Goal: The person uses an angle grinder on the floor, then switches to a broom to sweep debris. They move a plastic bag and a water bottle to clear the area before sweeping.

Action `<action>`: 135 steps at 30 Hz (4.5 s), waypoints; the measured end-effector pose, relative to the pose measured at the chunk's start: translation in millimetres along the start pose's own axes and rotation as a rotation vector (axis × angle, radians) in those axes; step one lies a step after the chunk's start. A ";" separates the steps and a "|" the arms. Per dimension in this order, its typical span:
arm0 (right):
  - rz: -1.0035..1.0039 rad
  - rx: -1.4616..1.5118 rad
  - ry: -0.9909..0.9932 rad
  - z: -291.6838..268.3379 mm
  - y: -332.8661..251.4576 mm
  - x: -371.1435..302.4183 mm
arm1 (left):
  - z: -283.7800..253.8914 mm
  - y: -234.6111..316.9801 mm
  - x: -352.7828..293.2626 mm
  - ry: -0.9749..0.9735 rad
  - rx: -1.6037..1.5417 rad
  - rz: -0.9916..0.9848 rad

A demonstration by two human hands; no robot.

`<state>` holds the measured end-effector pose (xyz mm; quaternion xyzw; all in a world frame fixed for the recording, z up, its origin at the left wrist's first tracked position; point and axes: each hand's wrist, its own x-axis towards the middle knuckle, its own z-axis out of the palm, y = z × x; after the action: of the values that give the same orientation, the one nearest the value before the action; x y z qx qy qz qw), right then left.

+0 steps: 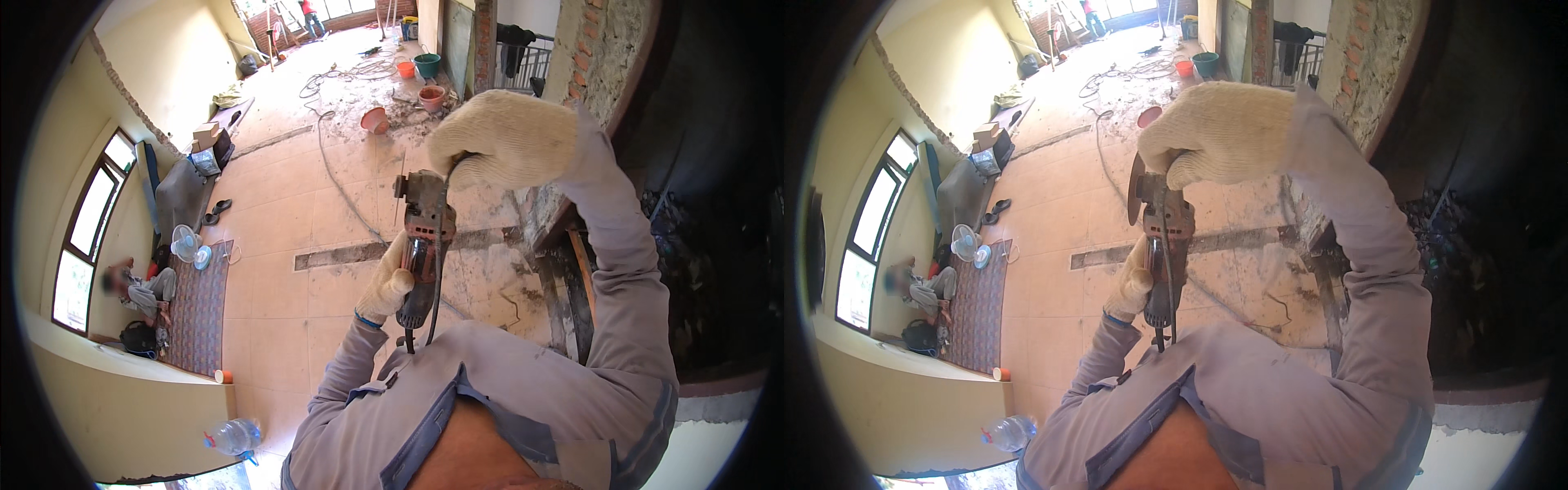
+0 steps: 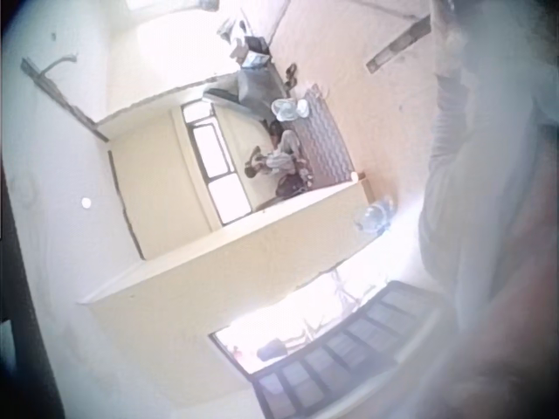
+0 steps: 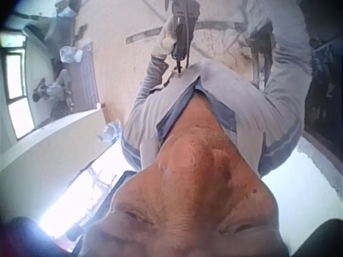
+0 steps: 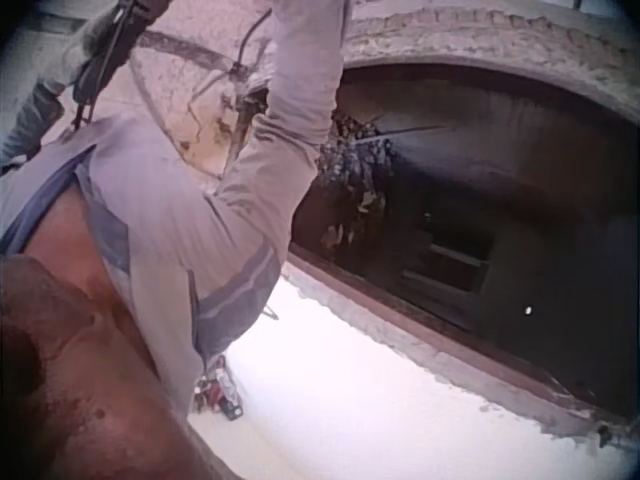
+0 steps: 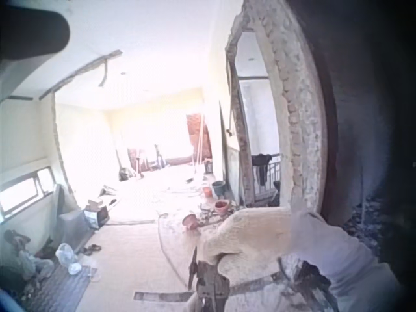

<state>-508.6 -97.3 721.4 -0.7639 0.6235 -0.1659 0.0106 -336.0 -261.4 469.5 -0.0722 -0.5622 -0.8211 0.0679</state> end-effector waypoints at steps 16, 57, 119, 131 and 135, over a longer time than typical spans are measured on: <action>0.328 0.391 0.573 123.9 71.8 6.1 | -11.2 -27.5 -9.2 -0.205 -0.500 0.088; 0.397 0.471 -0.110 177.0 -10.5 -59.6 | -85.9 130.2 20.3 0.805 0.504 0.692; -0.112 0.066 -0.389 22.9 244.1 271.8 | -192.4 75.3 125.2 0.014 0.111 -0.351; 0.529 0.747 -0.574 257.6 407.3 241.2 | -312.4 85.0 164.3 0.456 0.028 -0.218; 0.132 0.697 -0.553 238.6 421.2 251.2 | -366.3 75.9 215.4 0.625 0.045 -0.299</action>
<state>-802.6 -476.6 462.4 -0.6890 0.5516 -0.1543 0.4441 -548.0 -636.9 449.8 0.2676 -0.5366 -0.7917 0.1171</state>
